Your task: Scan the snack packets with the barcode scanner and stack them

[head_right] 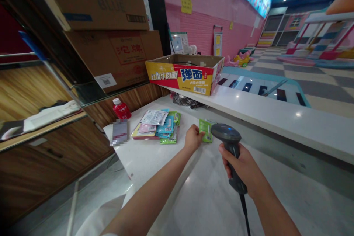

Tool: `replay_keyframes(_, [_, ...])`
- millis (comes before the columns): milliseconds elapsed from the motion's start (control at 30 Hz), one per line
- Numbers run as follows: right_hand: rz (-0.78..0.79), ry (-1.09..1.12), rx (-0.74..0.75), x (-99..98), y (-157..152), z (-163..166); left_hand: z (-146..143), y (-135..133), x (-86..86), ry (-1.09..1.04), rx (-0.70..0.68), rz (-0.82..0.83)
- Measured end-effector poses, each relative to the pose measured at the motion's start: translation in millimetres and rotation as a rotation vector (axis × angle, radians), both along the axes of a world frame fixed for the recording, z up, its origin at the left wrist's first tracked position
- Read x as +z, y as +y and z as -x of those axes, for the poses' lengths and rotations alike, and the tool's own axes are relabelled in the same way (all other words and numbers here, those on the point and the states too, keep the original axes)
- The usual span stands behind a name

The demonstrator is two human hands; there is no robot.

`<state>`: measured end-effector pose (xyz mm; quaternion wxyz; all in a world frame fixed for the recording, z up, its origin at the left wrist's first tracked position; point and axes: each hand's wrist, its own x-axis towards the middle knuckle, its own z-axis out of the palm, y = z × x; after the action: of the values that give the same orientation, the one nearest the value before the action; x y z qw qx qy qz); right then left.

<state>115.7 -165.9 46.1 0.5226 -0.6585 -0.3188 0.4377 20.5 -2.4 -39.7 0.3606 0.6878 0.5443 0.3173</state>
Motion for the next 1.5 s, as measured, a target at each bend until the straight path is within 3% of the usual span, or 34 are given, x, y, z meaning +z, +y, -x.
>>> replay_keyframes(133, [-0.028,-0.019,0.033,1.7,-2.7,7.4,40.2,-6.2,-5.7,-0.496,-0.059,0.158])
replay_keyframes(200, [-0.030,-0.023,0.048,2.7,-4.6,12.7,68.8,-13.7,-9.4,-0.664,-0.066,0.107])
replay_keyframes(333, [-0.021,-0.029,0.154,1.5,-9.1,25.2,119.4,-29.5,-18.3,-0.673,0.075,-0.071])
replay_keyframes(433, [0.024,-0.038,0.269,-2.4,-12.6,37.2,136.2,-35.6,-23.8,-0.668,0.205,-0.130])
replay_keyframes(667, [0.072,-0.089,0.371,-12.4,-17.0,61.8,137.8,-37.4,-24.3,-0.707,0.265,-0.151])
replay_keyframes(933, [0.103,-0.114,0.397,-7.5,-18.9,63.2,141.7,-35.1,-23.0,-0.642,0.327,-0.174])
replay_keyframes(1300, [0.095,-0.102,0.385,-9.1,-16.6,64.7,140.2,-38.6,-25.9,-0.698,0.236,-0.146])
replay_keyframes(1500, [0.116,-0.095,0.383,-15.7,-17.5,63.0,143.4,-41.0,-15.4,-0.650,0.269,-0.286])
